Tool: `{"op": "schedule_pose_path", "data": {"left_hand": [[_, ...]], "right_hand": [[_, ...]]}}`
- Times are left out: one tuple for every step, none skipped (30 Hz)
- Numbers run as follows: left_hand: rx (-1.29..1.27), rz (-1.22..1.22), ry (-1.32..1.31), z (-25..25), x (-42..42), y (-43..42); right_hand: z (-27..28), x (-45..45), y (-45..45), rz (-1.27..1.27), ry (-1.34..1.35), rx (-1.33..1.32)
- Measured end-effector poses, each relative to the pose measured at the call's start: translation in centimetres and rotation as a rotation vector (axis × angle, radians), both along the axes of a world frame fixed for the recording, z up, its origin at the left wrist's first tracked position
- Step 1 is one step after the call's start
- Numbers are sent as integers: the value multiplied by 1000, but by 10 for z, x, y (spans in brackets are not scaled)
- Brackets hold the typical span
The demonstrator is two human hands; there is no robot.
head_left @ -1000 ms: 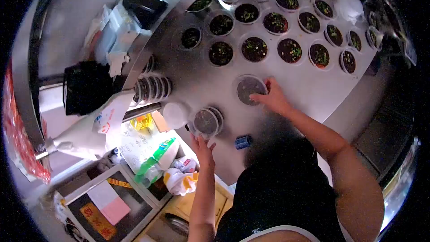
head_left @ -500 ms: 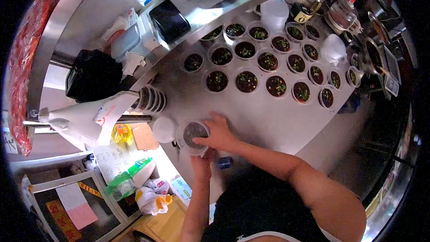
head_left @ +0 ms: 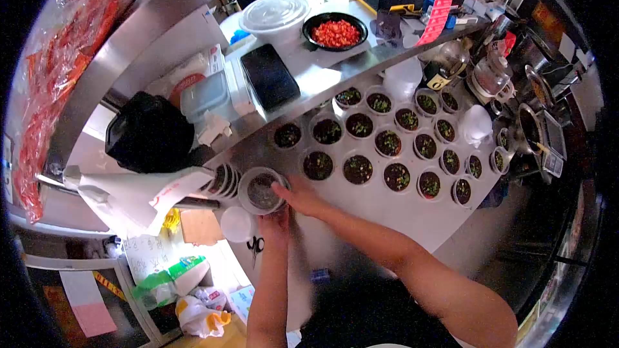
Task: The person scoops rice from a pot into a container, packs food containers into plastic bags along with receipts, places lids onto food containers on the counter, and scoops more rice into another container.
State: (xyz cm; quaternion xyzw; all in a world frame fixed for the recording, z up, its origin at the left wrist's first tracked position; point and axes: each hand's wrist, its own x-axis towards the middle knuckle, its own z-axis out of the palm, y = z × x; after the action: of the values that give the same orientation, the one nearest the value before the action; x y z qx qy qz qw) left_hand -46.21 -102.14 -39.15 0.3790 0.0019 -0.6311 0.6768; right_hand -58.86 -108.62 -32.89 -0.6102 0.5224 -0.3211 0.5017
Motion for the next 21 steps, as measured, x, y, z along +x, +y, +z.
{"op": "schedule_pose_path", "data": {"left_hand": [[-44,8,74,-3,4,-12],[27,51,-75,-9,6,-26],[10,72,-59,-4,7,-34],[-9,92,-42,4,7,-40],[5,82,-48,8,5,-41],[20,71,-54,13,3,-42],[66,32,-84,12,2,-34],[111,-4,-115,10,0,-23],[14,-89,-355,2,-3,-11],[-84,-166,-598,-13,-5,2],[-185,-235,-845,-29,-8,13],[-184,-273,-794,-29,-10,25],[-181,-309,-743,-28,-13,37],[-76,-325,-387,-19,-16,58],[-86,-276,-442,-41,-19,75],[-27,-224,-378,-45,-20,87],[29,-167,-315,-49,-21,99],[149,-117,-133,-29,-21,118],[94,-208,-206,-23,-16,131],[41,-302,-279,-19,-10,144],[-12,-396,-352,-12,-8,154]], "right_hand": [[38,-15,-5,-67,110,-105],[73,-29,-11,-135,217,-209],[102,-45,-23,-150,198,-230],[123,-60,-42,-164,180,-255],[134,-69,-65,-324,193,-470],[151,-77,-90,-393,28,-487],[166,-80,-119,-399,-275,-386],[186,-81,-146,-326,-573,-115],[191,-77,-176,-315,-851,158],[195,-65,-205,-436,-892,284],[194,-55,-231,-551,-932,410],[175,-59,-256,-263,-123,-92],[166,-65,-273,29,693,-574],[179,-62,-266,-9,681,-525],[190,-55,-257,-42,665,-472],[195,-50,-258,-61,593,-439],[197,-46,-263,-95,418,-360],[199,-41,-268,-153,9,-161],[201,-35,-275,-242,-540,98],[204,-30,-288,-340,-961,292],[207,-26,-295,-343,-1086,334]]}}
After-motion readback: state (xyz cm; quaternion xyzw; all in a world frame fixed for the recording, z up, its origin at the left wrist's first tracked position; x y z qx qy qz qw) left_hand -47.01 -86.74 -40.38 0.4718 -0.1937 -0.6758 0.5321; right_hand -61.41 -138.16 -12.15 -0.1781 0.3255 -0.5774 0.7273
